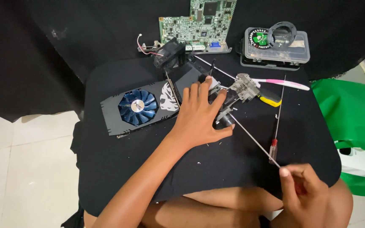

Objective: Disassembling a small fan motor assembly using hands and a screwdriver to pry apart components.

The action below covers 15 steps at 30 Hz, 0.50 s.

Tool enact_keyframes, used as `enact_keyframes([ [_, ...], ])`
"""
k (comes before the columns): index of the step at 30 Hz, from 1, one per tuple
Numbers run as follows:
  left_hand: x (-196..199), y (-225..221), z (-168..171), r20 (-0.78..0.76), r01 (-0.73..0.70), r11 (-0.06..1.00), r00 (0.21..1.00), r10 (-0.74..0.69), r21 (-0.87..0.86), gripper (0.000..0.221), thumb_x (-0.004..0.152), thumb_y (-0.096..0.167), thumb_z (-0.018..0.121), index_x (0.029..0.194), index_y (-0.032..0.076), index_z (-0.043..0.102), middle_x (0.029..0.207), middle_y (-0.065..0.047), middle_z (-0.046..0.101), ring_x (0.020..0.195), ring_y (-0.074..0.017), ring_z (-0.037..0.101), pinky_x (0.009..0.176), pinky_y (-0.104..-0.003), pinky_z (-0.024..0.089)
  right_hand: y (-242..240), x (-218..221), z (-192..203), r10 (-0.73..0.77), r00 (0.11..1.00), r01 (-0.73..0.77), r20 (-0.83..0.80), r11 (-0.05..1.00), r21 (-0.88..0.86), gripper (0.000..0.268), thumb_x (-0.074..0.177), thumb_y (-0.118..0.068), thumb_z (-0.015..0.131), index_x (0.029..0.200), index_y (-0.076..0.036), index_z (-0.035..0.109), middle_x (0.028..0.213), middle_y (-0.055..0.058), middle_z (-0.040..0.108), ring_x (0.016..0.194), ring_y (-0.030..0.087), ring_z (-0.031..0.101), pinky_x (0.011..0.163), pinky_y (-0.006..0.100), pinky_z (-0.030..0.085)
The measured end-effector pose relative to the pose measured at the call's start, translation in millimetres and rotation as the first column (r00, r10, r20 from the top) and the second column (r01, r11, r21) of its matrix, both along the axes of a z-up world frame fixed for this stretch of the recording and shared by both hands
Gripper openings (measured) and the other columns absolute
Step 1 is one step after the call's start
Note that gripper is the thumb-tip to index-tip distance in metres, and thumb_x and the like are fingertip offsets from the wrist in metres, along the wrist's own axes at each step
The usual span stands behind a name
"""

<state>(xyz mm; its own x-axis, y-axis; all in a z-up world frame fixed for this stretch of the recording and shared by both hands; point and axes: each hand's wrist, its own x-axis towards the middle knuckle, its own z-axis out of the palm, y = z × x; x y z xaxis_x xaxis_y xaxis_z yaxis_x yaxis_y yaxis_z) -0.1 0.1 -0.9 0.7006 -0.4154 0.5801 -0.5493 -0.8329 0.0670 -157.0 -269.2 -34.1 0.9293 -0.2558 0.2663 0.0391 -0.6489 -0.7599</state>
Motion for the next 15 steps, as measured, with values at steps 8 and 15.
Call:
enact_keyframes([
  [8,0,-1,1,0.02,0.01,1.0,1.0,-0.01,-0.002,0.079,0.08,0.069,0.07,0.129,0.008,0.059,0.136,-0.03,0.05,0.102,-0.0427,0.05,0.085,-0.052,0.041,-1,9,8,0.053,0.997,-0.055,0.05,0.998,0.034,0.015,0.098,-0.014,0.065,0.105,-0.004,0.057,0.076,0.003,0.059,0.061,0.007,0.05,0.059,0.022,0.037],
  [15,-2,0,2,-0.001,0.015,1.0,1.0,-0.016,-0.025,0.078,0.081,0.068,0.069,0.129,0.008,0.059,0.138,-0.029,0.049,0.106,-0.0428,0.051,0.087,-0.053,0.042,57,-1,76,-0.166,0.971,0.21,0.172,0.935,-0.284,0.009,0.104,-0.004,0.083,0.098,-0.005,0.077,0.085,0.006,0.069,0.062,0.017,0.053,0.064,0.028,0.034],
])
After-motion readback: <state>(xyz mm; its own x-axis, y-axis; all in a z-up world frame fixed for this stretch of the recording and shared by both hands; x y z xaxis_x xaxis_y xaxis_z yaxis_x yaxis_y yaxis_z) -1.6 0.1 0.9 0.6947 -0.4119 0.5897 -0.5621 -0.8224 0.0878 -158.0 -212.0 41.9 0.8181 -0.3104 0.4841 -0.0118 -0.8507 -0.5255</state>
